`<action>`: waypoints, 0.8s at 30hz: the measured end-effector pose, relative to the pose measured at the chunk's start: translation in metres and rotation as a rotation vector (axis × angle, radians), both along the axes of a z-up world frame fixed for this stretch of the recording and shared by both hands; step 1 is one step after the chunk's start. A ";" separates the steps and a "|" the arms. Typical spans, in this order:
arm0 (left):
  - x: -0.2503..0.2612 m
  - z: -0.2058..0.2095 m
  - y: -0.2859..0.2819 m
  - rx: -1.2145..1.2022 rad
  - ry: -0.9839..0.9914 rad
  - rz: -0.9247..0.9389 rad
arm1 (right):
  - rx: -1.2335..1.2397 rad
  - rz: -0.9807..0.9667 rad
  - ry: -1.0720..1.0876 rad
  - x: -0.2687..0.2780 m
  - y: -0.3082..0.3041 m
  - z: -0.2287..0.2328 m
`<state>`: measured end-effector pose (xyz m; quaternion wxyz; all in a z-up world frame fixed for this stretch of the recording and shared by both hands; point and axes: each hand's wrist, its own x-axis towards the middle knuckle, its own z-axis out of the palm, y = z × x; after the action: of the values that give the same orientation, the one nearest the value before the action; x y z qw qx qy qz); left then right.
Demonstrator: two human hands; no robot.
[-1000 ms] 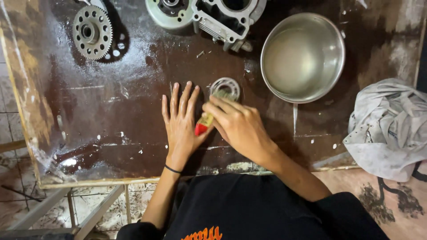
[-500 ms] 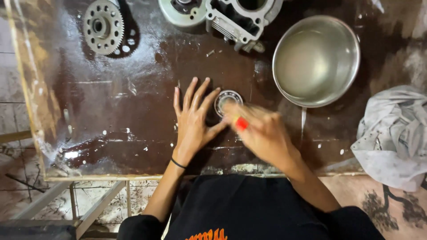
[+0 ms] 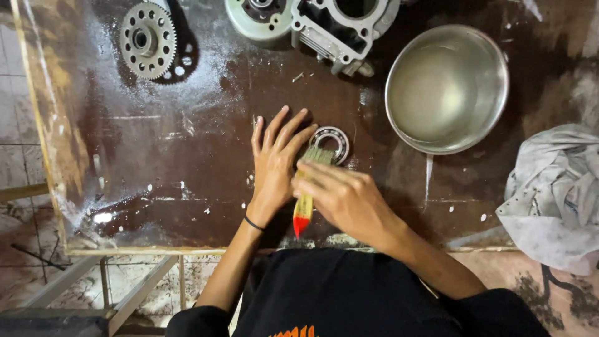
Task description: The person cleans a metal bearing using a brush and a liquid from a metal bowl. They scrub the bearing's inner and outer surfaces, repeatedly dipping the brush into the bowl to apply the liquid. Other disassembled mechanical parts are visible on the table.
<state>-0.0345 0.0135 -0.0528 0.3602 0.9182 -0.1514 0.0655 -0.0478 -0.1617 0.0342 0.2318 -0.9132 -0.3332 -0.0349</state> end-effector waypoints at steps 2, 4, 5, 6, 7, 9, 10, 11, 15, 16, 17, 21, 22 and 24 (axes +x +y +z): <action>-0.003 0.007 0.000 -0.010 0.036 -0.024 | 0.021 -0.018 0.083 -0.002 -0.010 -0.016; -0.004 0.011 -0.005 -0.027 0.059 -0.051 | 0.036 -0.041 0.153 -0.005 -0.021 -0.032; -0.003 0.013 -0.004 -0.036 0.056 -0.029 | -0.019 -0.098 0.101 -0.004 -0.021 -0.039; -0.002 0.017 -0.002 -0.045 0.053 -0.006 | -0.074 -0.155 0.049 -0.003 -0.020 -0.046; 0.000 0.013 -0.002 -0.047 0.039 -0.008 | -0.075 -0.157 0.035 -0.006 -0.015 -0.037; -0.001 0.004 -0.001 -0.042 0.005 -0.033 | -0.039 -0.034 0.006 -0.016 -0.004 -0.021; 0.000 0.002 0.000 -0.040 0.006 -0.034 | -0.037 -0.035 0.006 -0.010 -0.005 -0.015; -0.004 -0.001 -0.002 0.055 0.008 -0.017 | 0.003 0.003 0.030 -0.009 -0.007 -0.008; 0.000 0.021 -0.003 -0.045 0.055 -0.019 | -0.059 -0.114 0.001 0.003 -0.012 -0.018; -0.002 0.017 -0.001 -0.040 0.048 -0.014 | -0.054 -0.110 -0.006 -0.007 -0.006 -0.027; -0.001 0.012 -0.003 -0.042 0.017 -0.017 | -0.078 -0.123 -0.021 -0.015 -0.004 -0.035; -0.005 0.003 -0.001 0.079 0.048 -0.005 | 0.021 -0.012 0.007 -0.023 -0.005 -0.028; -0.006 0.007 -0.002 0.077 0.059 -0.009 | 0.018 -0.015 0.018 -0.018 -0.007 -0.021; 0.000 0.020 -0.003 -0.055 0.038 -0.039 | 0.047 -0.155 0.085 0.000 -0.009 -0.006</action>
<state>-0.0349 0.0109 -0.0333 0.3893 0.9058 -0.1608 0.0451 -0.0476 -0.1712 0.0286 0.2640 -0.9312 -0.2505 -0.0216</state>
